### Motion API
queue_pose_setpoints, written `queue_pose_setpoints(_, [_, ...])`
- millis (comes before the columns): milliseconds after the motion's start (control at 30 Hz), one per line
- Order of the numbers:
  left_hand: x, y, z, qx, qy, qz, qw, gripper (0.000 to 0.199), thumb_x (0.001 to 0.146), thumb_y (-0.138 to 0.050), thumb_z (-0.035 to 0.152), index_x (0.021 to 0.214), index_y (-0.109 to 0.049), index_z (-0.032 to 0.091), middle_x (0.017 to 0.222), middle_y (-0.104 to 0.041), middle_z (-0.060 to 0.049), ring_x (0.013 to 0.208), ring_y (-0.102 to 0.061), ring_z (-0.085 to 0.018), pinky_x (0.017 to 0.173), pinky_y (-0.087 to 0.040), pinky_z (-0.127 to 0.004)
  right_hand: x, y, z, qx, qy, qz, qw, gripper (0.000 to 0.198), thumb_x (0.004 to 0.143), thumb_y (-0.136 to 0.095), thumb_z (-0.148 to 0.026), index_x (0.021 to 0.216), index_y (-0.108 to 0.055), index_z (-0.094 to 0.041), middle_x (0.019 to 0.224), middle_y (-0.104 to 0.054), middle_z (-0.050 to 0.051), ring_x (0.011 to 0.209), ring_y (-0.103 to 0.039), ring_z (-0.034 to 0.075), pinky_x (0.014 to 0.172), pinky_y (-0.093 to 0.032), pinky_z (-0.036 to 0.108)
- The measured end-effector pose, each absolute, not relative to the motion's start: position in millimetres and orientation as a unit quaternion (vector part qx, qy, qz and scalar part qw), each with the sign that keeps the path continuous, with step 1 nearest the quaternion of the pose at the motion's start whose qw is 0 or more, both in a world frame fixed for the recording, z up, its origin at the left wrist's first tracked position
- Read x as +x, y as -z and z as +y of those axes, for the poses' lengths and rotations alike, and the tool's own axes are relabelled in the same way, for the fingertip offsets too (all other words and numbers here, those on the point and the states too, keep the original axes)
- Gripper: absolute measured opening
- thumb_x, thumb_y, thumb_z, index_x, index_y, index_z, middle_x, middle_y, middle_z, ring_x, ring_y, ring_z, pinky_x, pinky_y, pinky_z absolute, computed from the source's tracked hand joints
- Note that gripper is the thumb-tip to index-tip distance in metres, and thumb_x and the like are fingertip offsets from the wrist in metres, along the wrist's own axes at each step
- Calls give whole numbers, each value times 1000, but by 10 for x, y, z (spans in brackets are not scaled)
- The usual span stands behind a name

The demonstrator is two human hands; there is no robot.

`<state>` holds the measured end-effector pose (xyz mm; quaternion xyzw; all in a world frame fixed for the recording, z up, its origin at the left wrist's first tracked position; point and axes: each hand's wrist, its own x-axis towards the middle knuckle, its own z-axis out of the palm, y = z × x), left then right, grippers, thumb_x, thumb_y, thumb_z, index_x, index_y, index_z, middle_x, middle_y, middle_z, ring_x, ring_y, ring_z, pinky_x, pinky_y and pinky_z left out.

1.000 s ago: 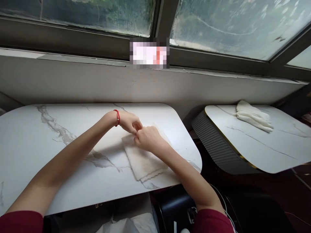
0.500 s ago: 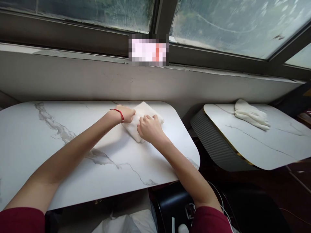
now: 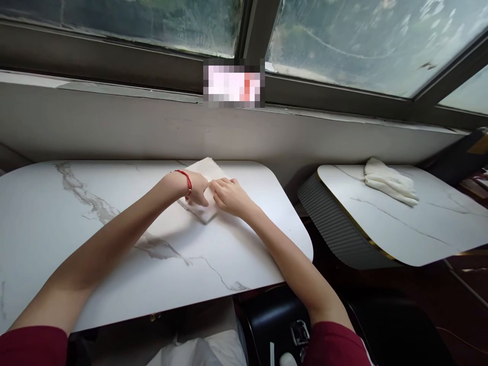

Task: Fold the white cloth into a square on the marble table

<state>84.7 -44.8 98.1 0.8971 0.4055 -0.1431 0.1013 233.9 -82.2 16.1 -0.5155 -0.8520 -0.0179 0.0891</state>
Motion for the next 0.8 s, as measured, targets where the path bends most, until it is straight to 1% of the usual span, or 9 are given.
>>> queue_pose_setpoints(100, [823,-1190,-575,866,301,348,196,22,73,-67,42,76,-81,25,70,-76,-5,75,-67,-24,74,-51,-32,2365,-381,-912,-522,-82,-843,100,29,87,-43,-15,100,-69,-15,92,-74,9,83,-62,21,74,-44,30])
queue_pose_setpoints(200, [873,-1239,-661,860,336,259,282,22,71,-70,46,76,-82,28,70,-77,-3,74,-64,-21,72,-47,-28,2439,-672,-1095,-522,-224,-822,38,31,79,-48,-15,94,-75,-16,70,-71,2,56,-57,13,58,-41,24])
queue_pose_setpoints(267, [932,-1185,-711,841,367,238,318,18,71,-73,42,67,-80,26,72,-78,-3,72,-63,-20,73,-47,-27,2481,-830,-1223,-528,-318,-787,-30,35,78,-49,-17,97,-78,-15,69,-71,1,46,-55,10,52,-43,23])
queue_pose_setpoints(333, [988,-1109,-762,832,376,240,329,21,72,-74,38,55,-76,24,73,-78,-3,69,-62,-19,76,-47,-28,2498,-917,-1313,-512,-404,-752,-98,37,77,-50,-17,100,-79,-14,76,-76,3,43,-56,9,51,-46,23])
queue_pose_setpoints(433, [1031,-1032,-815,842,360,255,311,30,75,-72,32,46,-71,24,68,-77,-4,70,-64,-20,85,-46,-33,2492,-920,-1350,-459,-489,-724,-163,39,75,-50,-16,102,-78,-12,80,-78,4,46,-62,11,54,-50,24])
queue_pose_setpoints(500, [1030,-1018,-819,845,356,269,296,34,78,-69,31,45,-70,24,67,-76,-4,75,-66,-21,89,-46,-35,2493,-882,-1331,-430,-514,-725,-159,37,75,-50,-14,101,-77,-11,81,-79,5,57,-69,14,62,-55,26])
queue_pose_setpoints(600, [1003,-1041,-785,842,342,314,274,39,78,-68,30,40,-66,24,69,-77,-5,81,-69,-24,90,-47,-36,2516,-841,-1288,-401,-523,-742,-128,37,78,-51,-14,104,-76,-11,85,-80,6,76,-75,17,73,-57,28])
queue_pose_setpoints(700, [968,-1097,-736,842,312,367,243,41,75,-71,30,36,-62,22,71,-77,-7,80,-70,-26,86,-48,-37,2547,-833,-1244,-376,-520,-760,-104,44,82,-52,-15,121,-70,-11,93,-80,8,85,-76,18,71,-57,26])
queue_pose_setpoints(800, [927,-1120,-665,845,282,413,189,40,70,-76,35,37,-60,19,71,-76,-7,77,-70,-29,81,-51,-39,2563,-811,-1203,-331,-525,-782,-60,54,86,-54,-18,140,-57,-13,108,-78,11,97,-74,17,75,-57,26])
